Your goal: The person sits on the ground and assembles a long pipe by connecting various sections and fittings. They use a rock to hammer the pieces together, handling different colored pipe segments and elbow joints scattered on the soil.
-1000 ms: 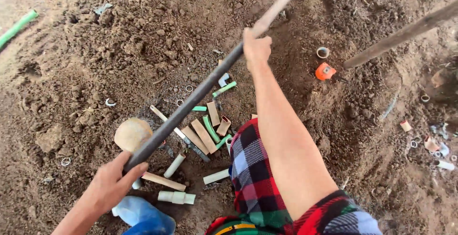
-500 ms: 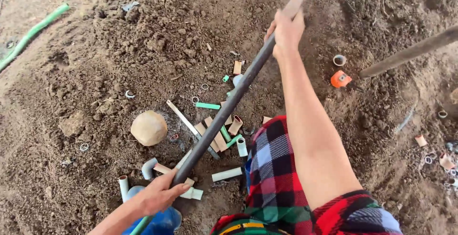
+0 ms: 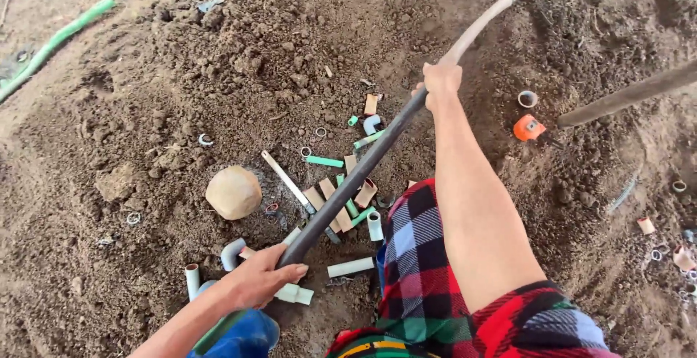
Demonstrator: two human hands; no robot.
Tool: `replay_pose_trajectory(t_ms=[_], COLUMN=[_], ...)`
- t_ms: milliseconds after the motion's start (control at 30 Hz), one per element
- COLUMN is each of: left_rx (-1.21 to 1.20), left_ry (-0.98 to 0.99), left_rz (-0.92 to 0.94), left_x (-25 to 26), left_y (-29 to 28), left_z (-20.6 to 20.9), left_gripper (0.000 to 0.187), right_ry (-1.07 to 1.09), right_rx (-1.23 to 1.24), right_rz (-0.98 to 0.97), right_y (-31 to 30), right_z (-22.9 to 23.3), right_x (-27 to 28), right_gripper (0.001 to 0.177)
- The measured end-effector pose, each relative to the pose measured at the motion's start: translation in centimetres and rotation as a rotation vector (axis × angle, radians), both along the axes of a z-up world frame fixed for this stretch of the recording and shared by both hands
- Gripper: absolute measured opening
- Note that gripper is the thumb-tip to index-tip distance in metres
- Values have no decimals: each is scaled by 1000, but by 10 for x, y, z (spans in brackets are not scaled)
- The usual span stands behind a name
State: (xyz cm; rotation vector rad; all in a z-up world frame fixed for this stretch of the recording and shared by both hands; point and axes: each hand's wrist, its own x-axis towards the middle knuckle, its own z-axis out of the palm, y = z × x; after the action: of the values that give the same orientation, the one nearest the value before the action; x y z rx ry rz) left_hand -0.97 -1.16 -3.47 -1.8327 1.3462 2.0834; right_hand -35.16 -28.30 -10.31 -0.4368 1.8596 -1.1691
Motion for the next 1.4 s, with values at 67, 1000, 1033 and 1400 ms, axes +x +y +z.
replay_pose_trajectory(t_ms=[67,1000,1033,1400], left_rx=[20,-455,-487,-370], left_ry=[58,-254,-273,-387], left_rz=[38,-41,-73,-270], left_x=[-3,-21,-19,16], left_y=[-5,-60,-59,-32], left_z=[-1,61,58,33], left_gripper=[23,38,36,21], right_ry=[-96,-663,-653,-564], right_rx=[-4,-113,-128,-230], right_rz=[-110,63,38,55], right_y=[-8,47,44,63], right_z=[-19,49,47,87], right_x=[-2,121,120,108], right_gripper=[31,56,50,17])
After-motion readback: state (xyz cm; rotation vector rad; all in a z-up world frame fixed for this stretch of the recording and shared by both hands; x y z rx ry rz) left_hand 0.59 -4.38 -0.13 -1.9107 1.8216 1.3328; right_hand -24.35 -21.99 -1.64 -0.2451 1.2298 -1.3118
